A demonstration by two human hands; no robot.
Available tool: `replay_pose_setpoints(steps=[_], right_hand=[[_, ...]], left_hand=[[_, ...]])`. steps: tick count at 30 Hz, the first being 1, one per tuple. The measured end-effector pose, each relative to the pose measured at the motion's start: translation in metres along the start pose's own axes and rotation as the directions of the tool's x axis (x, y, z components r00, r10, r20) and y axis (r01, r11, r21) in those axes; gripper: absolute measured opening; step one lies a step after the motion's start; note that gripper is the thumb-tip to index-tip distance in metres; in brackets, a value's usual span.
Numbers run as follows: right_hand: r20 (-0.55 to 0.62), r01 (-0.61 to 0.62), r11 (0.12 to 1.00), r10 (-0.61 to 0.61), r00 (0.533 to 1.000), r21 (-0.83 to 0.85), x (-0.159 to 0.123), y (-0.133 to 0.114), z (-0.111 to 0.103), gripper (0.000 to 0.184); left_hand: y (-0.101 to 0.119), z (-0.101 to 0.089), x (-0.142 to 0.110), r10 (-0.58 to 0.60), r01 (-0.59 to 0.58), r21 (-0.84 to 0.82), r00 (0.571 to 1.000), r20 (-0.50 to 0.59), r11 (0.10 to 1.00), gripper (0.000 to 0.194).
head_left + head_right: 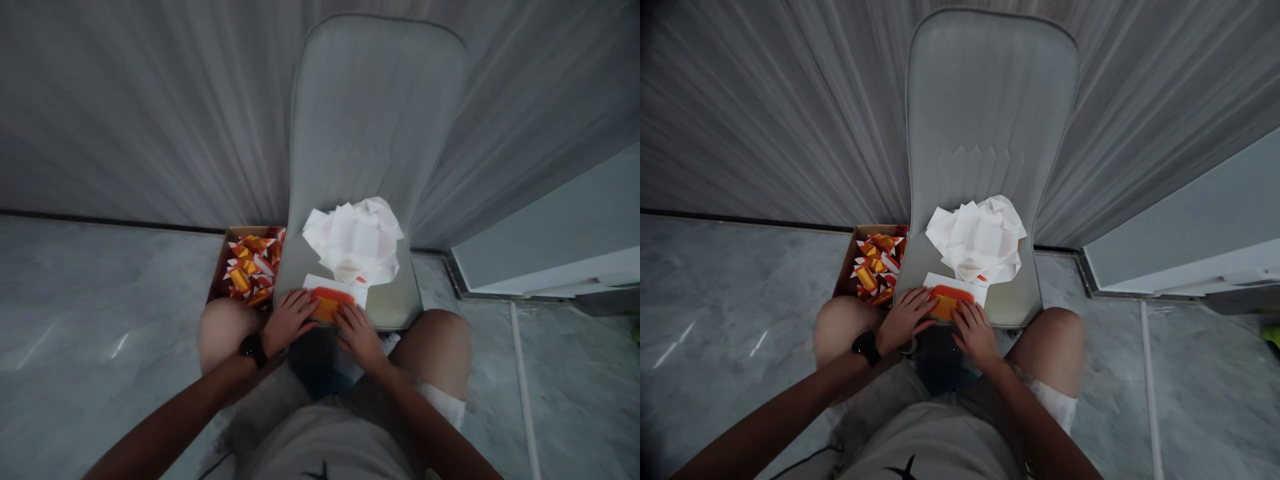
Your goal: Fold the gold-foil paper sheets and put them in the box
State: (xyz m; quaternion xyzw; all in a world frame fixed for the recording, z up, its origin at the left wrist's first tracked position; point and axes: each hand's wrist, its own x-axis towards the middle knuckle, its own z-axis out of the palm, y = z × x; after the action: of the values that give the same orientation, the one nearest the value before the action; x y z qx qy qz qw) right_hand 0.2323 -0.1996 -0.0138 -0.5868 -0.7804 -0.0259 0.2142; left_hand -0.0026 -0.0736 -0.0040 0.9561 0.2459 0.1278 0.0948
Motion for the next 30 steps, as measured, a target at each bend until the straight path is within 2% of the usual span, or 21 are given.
replay_pose_setpoints(steps=[4,7,9,12,16,18,22,25,30], right_hand=[[0.045,0.036,0.999,-0.036,0.998,-0.001,-0.012,0.014,-0.001,0.039],[0.045,0.034,0.996,-0.038,0.998,0.087,-0.009,0.023,-0.009,0.034],[0.020,-0.030,0.987,0.027,0.999,0.155,-0.002,0.028,-0.014,0.030],[-0.040,-0.191,0.966,0.201,0.979,0.175,0.014,0.037,-0.016,0.029],[-0.114,-0.316,0.949,0.316,0.942,0.014,0.039,0.048,-0.008,0.027],[-0.151,-0.345,0.936,0.332,0.931,-0.065,0.046,0.052,-0.003,0.022],[-0.178,-0.351,0.927,0.327,0.928,-0.129,0.045,0.052,0.007,0.027],[-0.189,-0.327,0.936,0.300,0.935,-0.134,0.039,0.047,0.013,0.031],[-0.157,-0.263,0.962,0.250,0.955,-0.067,0.027,0.031,0.024,0.040]], left_hand=[[-0.010,-0.008,0.006,0.024,-0.024,0.006,1.000,0.011,1.000,0.036],[-0.019,-0.017,0.012,0.058,-0.058,-0.042,0.998,-0.002,0.997,0.029],[-0.023,-0.021,0.018,0.048,-0.050,-0.100,0.999,-0.017,0.994,0.027],[-0.027,-0.024,0.033,-0.053,0.047,-0.168,0.998,-0.036,0.985,0.028],[-0.024,-0.015,0.051,-0.210,0.199,-0.077,0.963,-0.169,0.977,0.033],[-0.020,-0.008,0.055,-0.180,0.185,0.004,0.962,-0.205,0.983,0.033],[-0.011,0.007,0.053,0.004,0.001,0.048,0.994,-0.106,0.999,0.038],[-0.003,0.011,0.046,0.001,0.004,0.063,0.998,-0.070,0.998,0.042],[0.003,0.005,0.040,0.009,-0.010,0.051,1.000,0.026,0.999,0.060]])
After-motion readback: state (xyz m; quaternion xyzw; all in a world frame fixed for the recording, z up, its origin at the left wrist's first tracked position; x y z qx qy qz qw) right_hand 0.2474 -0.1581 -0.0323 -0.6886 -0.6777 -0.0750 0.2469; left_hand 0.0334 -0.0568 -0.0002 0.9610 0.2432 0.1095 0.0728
